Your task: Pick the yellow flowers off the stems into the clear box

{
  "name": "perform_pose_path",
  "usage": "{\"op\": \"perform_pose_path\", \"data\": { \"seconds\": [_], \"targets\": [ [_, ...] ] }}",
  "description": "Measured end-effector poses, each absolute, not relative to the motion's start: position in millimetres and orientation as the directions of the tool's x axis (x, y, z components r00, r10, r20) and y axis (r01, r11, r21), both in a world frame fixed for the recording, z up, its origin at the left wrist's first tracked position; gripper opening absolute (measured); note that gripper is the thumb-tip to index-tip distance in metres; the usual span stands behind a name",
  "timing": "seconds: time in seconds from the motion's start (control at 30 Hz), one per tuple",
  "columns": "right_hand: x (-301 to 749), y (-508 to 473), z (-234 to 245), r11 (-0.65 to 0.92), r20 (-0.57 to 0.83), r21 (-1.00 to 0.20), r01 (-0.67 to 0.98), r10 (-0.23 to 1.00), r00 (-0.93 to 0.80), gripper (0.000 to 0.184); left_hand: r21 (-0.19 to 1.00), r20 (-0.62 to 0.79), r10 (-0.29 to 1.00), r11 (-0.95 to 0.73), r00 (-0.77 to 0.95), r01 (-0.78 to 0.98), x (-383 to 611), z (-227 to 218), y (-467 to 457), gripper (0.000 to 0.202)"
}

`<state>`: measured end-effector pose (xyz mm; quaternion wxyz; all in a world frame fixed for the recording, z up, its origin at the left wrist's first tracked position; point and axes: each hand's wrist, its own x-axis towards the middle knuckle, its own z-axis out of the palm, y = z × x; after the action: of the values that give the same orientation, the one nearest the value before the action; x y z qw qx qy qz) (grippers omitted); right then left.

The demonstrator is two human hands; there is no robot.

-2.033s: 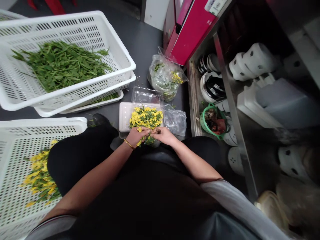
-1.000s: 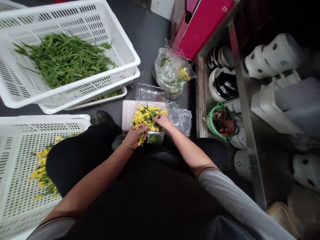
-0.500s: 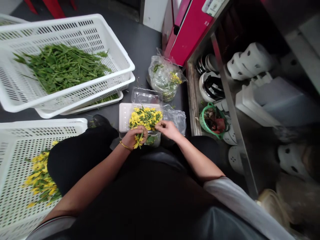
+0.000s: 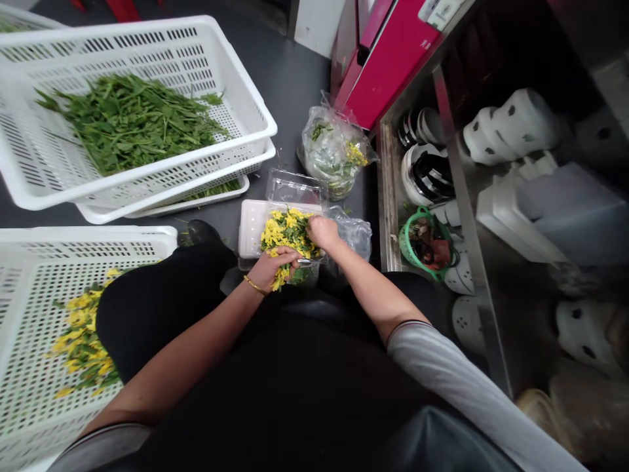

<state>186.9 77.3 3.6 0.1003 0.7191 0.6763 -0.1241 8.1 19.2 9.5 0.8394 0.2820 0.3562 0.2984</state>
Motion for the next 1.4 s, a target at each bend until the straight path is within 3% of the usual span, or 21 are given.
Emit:
{"op": "perform_pose_path", "data": {
  "seconds": [0.07, 0.13, 0.2, 0.27, 0.37, 0.63, 0.73, 0.87, 0.93, 1.03, 1.07, 1.13, 1.2, 1.27, 1.4],
  "targets": [
    [195.4, 66.0, 7.2, -0.138, -0.297, -0.136, 0.981, 0.951, 0.092, 0.019, 0.688, -0.505, 0.712, 0.673, 0.488, -0.270, 9.9, 9.4, 21.3, 0.023],
    [199.9, 49.4, 10.0, -0.237, -0.308, -0.348, 0.907, 0.943, 0.128, 0.015, 0.699, -0.563, 0.725, 0.674, 0.397, -0.239, 12.4, 8.7, 22.0, 0.025],
    [197.7, 29.9, 10.8, -0.356, -0.380, -0.592, 0.723, 0.915, 0.139, 0.019, 0.723, -0.578, 0.745, 0.656, 0.332, -0.214, 15.3, 7.6, 21.4, 0.029],
    [190.1, 10.9, 11.0, -0.452, -0.472, -0.752, 0.479, 0.877, 0.086, 0.027, 0.750, -0.566, 0.760, 0.636, 0.319, -0.185, 17.9, 6.4, 20.2, 0.031],
    [179.3, -8.8, 15.9, -0.493, -0.524, -0.825, 0.277, 0.850, -0.048, 0.034, 0.810, -0.512, 0.791, 0.575, 0.336, -0.120, 19.4, 5.1, 18.7, 0.026],
    [189.9, -14.2, 41.0, -0.337, -0.368, -0.894, 0.294, 0.928, -0.055, 0.031, 0.971, -0.240, 0.825, 0.217, 0.512, 0.104, 14.3, 7.1, 13.7, 0.014],
    [178.8, -24.4, 47.2, -0.299, -0.333, -0.882, 0.364, 0.943, -0.031, 0.027, 0.976, -0.216, 0.867, 0.196, 0.449, 0.092, 12.9, 8.8, 14.1, 0.015],
    [168.0, -43.4, 57.0, -0.091, -0.157, -0.827, 0.554, 0.985, -0.073, 0.020, 0.898, -0.386, 0.823, 0.439, 0.416, -0.036, 9.9, 10.3, 18.9, 0.020],
    [177.4, -44.8, 60.6, -0.065, -0.234, -0.797, 0.601, 0.950, -0.207, 0.016, 0.819, -0.438, 0.758, 0.558, 0.483, -0.133, 8.5, 11.4, 19.4, 0.020],
    [202.4, -28.4, 62.4, -0.060, -0.529, -0.641, 0.765, 0.756, -0.385, 0.021, 0.653, -0.435, 0.651, 0.704, 0.622, -0.280, 7.6, 12.9, 17.2, 0.015],
    [208.8, -17.9, 61.3, -0.024, -0.592, -0.552, 0.833, 0.715, -0.372, 0.024, 0.599, -0.419, 0.619, 0.738, 0.664, -0.310, 7.7, 12.8, 16.4, 0.015],
    [213.2, 8.6, 54.9, 0.026, -0.574, -0.372, 0.928, 0.780, -0.252, 0.024, 0.538, -0.399, 0.587, 0.772, 0.704, -0.339, 8.8, 11.7, 15.7, 0.022],
    [206.4, 39.0, 42.2, 0.005, -0.396, -0.260, 0.966, 0.912, -0.111, 0.025, 0.549, -0.414, 0.609, 0.760, 0.677, -0.349, 10.6, 9.8, 16.7, 0.026],
    [194.1, 67.5, 25.2, -0.040, -0.274, -0.142, 0.989, 0.962, 0.000, 0.030, 0.581, -0.455, 0.648, 0.736, 0.611, -0.348, 12.2, 8.4, 19.0, 0.024],
    [181.8, 98.5, -2.2, -0.064, -0.313, -0.066, 0.996, 0.949, 0.040, 0.028, 0.653, -0.504, 0.704, 0.690, 0.500, -0.311, 12.7, 8.5, 24.7, 0.026]
  ]
}}
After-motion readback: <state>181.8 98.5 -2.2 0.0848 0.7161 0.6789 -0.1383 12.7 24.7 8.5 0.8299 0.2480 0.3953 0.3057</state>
